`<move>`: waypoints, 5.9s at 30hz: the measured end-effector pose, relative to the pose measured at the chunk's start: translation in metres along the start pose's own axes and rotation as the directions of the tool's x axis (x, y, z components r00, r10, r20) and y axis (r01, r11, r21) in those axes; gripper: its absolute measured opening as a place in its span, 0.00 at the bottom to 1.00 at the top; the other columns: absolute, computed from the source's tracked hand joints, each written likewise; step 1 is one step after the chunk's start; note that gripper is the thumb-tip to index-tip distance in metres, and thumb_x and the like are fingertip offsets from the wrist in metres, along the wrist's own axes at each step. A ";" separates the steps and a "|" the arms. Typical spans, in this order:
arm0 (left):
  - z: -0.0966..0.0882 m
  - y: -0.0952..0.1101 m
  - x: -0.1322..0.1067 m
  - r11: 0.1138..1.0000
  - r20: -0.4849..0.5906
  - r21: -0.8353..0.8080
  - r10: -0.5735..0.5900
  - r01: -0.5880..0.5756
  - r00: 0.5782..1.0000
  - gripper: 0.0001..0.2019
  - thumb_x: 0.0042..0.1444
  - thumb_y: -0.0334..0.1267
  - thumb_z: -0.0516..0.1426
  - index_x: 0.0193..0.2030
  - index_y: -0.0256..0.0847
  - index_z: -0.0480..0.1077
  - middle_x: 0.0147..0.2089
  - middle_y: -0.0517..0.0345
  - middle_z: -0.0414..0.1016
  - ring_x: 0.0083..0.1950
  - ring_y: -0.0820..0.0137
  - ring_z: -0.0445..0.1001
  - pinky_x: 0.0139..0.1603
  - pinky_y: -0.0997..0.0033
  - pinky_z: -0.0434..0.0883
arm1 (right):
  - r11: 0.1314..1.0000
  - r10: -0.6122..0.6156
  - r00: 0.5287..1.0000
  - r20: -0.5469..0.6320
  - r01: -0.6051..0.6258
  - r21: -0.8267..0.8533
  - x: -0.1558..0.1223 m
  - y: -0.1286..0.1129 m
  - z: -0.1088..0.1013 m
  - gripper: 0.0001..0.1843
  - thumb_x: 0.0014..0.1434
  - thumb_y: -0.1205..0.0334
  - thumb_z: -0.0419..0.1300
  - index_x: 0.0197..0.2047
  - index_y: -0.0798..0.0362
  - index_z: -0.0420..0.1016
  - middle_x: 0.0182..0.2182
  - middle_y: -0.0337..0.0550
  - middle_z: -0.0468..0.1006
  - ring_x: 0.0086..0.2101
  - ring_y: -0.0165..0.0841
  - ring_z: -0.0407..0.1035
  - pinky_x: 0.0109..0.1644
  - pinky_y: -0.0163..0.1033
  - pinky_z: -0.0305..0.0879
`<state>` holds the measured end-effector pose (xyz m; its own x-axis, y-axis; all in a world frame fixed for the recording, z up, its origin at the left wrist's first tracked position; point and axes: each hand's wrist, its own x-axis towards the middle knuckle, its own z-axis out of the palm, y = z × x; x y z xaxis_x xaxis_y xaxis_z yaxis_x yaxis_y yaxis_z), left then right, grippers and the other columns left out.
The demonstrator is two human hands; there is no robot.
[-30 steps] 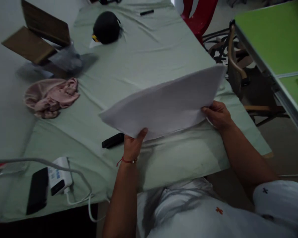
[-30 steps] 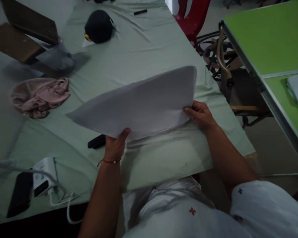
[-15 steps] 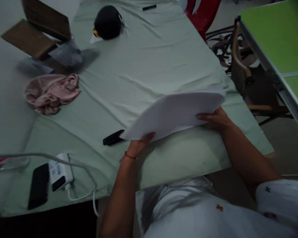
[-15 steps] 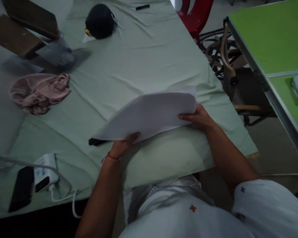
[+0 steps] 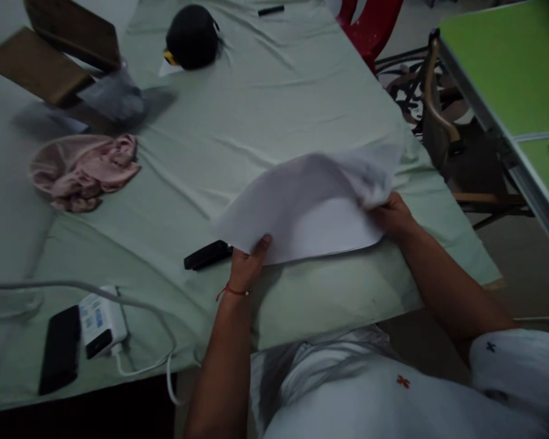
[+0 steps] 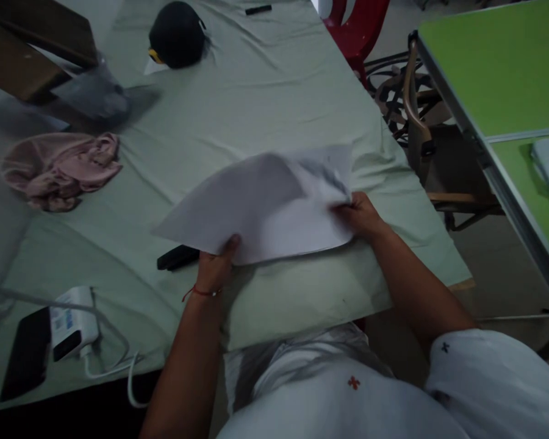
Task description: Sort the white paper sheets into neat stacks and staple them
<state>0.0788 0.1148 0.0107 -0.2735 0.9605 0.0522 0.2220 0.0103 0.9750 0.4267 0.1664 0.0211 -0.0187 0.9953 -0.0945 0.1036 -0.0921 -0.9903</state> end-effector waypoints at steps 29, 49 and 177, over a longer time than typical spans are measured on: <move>0.001 0.017 -0.014 0.842 0.363 -0.432 -0.167 0.324 0.917 0.21 0.43 0.41 0.69 0.46 0.43 0.72 0.32 0.58 0.78 0.28 0.64 0.79 0.28 0.65 0.76 | 0.964 0.216 0.972 -0.086 -0.199 0.178 0.009 0.002 0.007 0.25 0.41 0.41 0.77 0.26 0.49 0.72 0.23 0.40 0.73 0.24 0.32 0.63 0.25 0.39 0.60; 0.000 -0.001 -0.013 0.853 0.304 -0.495 -0.009 0.166 0.953 0.40 0.54 0.39 0.72 0.72 0.54 0.63 0.29 0.66 0.76 0.25 0.72 0.78 0.25 0.75 0.74 | 0.945 0.266 0.959 -0.096 -0.240 0.222 0.007 -0.007 0.007 0.20 0.43 0.48 0.77 0.27 0.52 0.75 0.24 0.39 0.74 0.24 0.30 0.66 0.25 0.36 0.62; 0.005 0.000 -0.015 0.966 0.209 0.252 -0.001 -0.053 0.978 0.23 0.57 0.55 0.60 0.22 0.43 0.60 0.21 0.65 0.56 0.25 0.74 0.54 0.24 0.73 0.53 | 0.537 -0.655 0.628 0.421 0.778 -0.325 0.036 -0.042 0.142 0.10 0.72 0.58 0.59 0.43 0.51 0.81 0.46 0.49 0.83 0.52 0.43 0.67 0.58 0.51 0.62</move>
<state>0.0871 0.1019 0.0087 -0.0718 0.9974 0.0050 0.4654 0.0291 0.8846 0.2803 0.2022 0.0453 -0.4985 0.6731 0.5463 0.3641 0.7344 -0.5727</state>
